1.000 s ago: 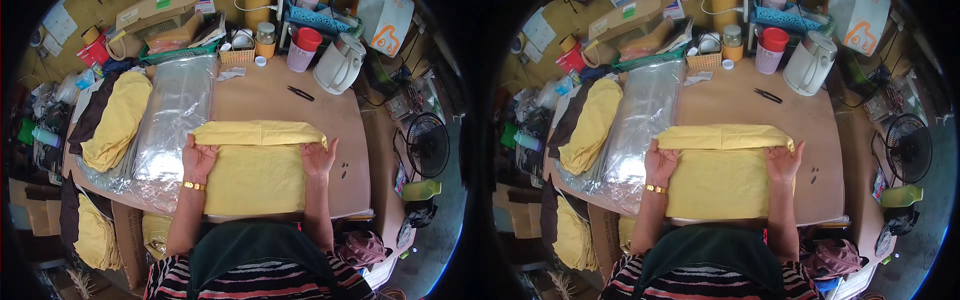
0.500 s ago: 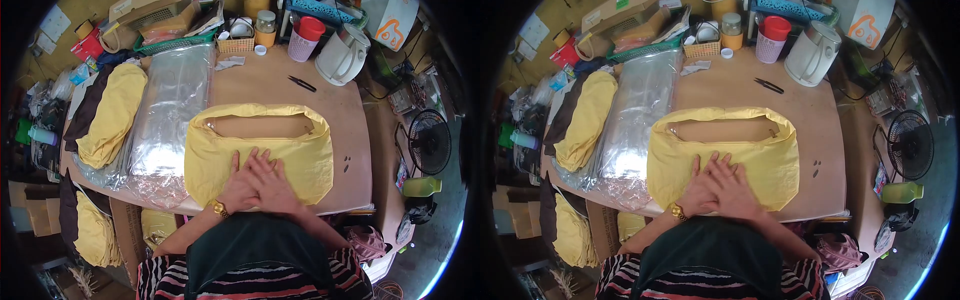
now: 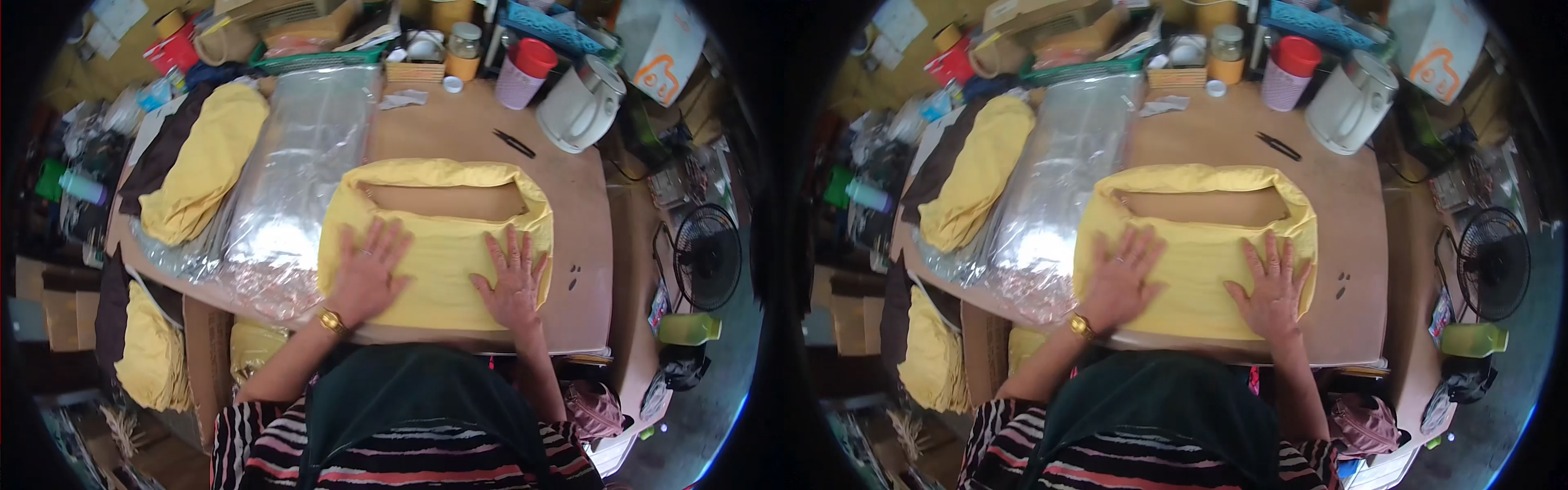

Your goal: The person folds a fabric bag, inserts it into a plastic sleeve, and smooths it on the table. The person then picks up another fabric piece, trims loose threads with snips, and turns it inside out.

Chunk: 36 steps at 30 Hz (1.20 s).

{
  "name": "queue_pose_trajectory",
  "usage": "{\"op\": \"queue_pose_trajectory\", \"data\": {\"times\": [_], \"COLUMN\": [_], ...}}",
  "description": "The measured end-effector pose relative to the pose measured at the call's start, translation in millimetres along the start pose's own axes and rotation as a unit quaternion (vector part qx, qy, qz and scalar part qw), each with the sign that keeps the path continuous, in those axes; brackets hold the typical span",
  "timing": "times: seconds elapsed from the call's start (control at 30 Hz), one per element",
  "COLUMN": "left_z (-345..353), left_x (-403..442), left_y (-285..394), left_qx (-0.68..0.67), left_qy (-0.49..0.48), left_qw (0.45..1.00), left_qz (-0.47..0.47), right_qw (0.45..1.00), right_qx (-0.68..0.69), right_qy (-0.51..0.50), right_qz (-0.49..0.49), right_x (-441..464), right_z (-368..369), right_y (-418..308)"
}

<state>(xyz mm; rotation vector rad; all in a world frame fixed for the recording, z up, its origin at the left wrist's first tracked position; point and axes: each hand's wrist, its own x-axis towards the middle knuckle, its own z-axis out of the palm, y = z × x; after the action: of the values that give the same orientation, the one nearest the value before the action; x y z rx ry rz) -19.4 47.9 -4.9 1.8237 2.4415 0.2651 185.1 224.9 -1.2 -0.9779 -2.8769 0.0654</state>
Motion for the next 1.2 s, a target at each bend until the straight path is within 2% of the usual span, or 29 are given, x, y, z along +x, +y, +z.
{"op": "queue_pose_trajectory", "data": {"times": [0.1, 0.2, 0.23, 0.27, 0.3, 0.33, 0.37, 0.43, 0.47, 0.5, 0.57, 0.6, 0.63, 0.67, 0.7, 0.73, 0.8, 0.83, 0.9, 0.93, 0.97, 1.0, 1.03, 1.07, 1.13, 1.2], "left_z": [-34.8, -100.9, -102.3, -97.0, -91.0, -82.8, -74.6, -56.7, -56.1, -57.9, -70.1, -74.5, -82.0, -89.0, -90.0, -82.1, -61.5, -55.1, -45.1, -42.3, -38.9, -33.2, -27.9, -22.5, -19.0, -24.7], "left_x": [-36.1, -93.4, -108.6, -124.0, -138.5, -144.2, -152.2, -153.2, -150.7, -146.1, -136.9, -132.3, -130.6, -129.3, -127.6, -127.2, -126.2, -121.2, -107.6, -101.7, -95.3, -88.7, -84.6, -81.0, -68.2, -69.7], "left_y": [-65.5, -104.4, -112.4, -122.9, -134.6, -141.4, -151.1, -163.2, -161.1, -159.5, -147.4, -140.8, -129.3, -114.6, -105.3, -100.9, -100.1, -104.6, -119.7, -129.4, -135.5, -139.2, -140.9, -142.9, -143.4, -154.3], "left_qx": [0.129, 0.048, 0.052, 0.052, 0.053, 0.025, 0.027, 0.003, -0.015, -0.017, -0.022, 0.014, 0.019, -0.017, -0.053, -0.049, -0.234, -0.236, -0.143, -0.184, -0.184, -0.048, 0.087, 0.082, -0.035, -0.026], "left_qy": [0.014, -0.129, -0.121, -0.119, -0.114, -0.058, 0.03, 0.153, 0.21, 0.244, 0.278, 0.299, 0.303, 0.369, 0.432, 0.436, 0.312, 0.312, 0.321, 0.26, 0.259, 0.253, 0.24, 0.237, 0.021, 0.01], "left_qw": [0.979, 0.966, 0.963, 0.971, 0.977, 0.981, 0.991, 0.98, 0.97, 0.965, 0.955, 0.948, 0.945, 0.916, 0.88, 0.877, 0.914, 0.913, 0.912, 0.918, 0.919, 0.934, 0.932, 0.935, 0.971, 0.97], "left_qz": [-0.155, -0.218, -0.234, -0.201, -0.173, -0.182, -0.124, -0.126, -0.122, -0.1, -0.101, -0.107, -0.118, -0.156, -0.189, -0.196, -0.109, -0.115, -0.213, -0.234, -0.234, -0.248, -0.256, -0.25, -0.238, -0.242], "right_qw": [1.0, 0.999, 0.998, 0.997, 0.995, 0.991, 0.99, 0.975, 0.958, 0.918, 0.87, 0.864, 0.854, 0.838, 0.833, 0.836, 0.835, 0.84, 0.847, 0.844, 0.839, 0.84, 0.811, 0.781, 0.741, 0.76], "right_qx": [-0.002, -0.017, -0.029, -0.026, -0.043, -0.061, -0.058, 0.013, 0.167, 0.315, 0.368, 0.371, 0.319, 0.266, 0.267, 0.283, 0.297, 0.294, 0.292, 0.286, 0.279, 0.279, 0.331, 0.38, 0.377, 0.337], "right_qy": [-0.01, -0.023, -0.035, -0.025, -0.065, -0.105, -0.093, -0.025, -0.015, -0.013, 0.092, 0.089, 0.129, 0.168, 0.167, 0.124, 0.079, 0.094, 0.106, 0.152, 0.2, 0.199, 0.198, 0.198, -0.007, -0.026], "right_qz": [-0.006, -0.035, -0.044, -0.065, -0.059, -0.055, -0.084, -0.22, -0.232, -0.239, -0.315, -0.33, -0.391, -0.446, -0.455, -0.453, -0.456, -0.445, -0.432, -0.428, -0.422, -0.421, -0.44, -0.453, -0.556, -0.555], "right_x": [6.8, 14.6, 17.8, 20.9, 26.3, 32.8, 41.0, 60.3, 64.9, 64.2, 58.1, 71.1, 83.5, 89.1, 97.3, 111.6, 122.1, 118.9, 109.3, 102.2, 95.3, 85.3, 71.0, 56.3, 30.6, 29.4], "right_z": [-1.9, -1.1, -0.6, -6.0, -16.7, -24.7, -27.6, -31.8, -45.0, -58.7, -71.3, -71.8, -66.2, -58.0, -48.6, -40.7, -37.9, -45.0, -58.7, -66.7, -70.4, -66.5, -59.1, -54.3, -52.3, -36.1], "right_y": [5.5, 22.2, 25.2, 26.0, 24.8, 17.2, 3.4, -33.7, -76.5, -132.1, -218.4, -240.4, -262.5, -277.8, -281.0, -278.2, -282.1, -282.6, -286.2, -292.3, -300.4, -307.3, -312.0, -314.1, -312.6, -312.2]}}
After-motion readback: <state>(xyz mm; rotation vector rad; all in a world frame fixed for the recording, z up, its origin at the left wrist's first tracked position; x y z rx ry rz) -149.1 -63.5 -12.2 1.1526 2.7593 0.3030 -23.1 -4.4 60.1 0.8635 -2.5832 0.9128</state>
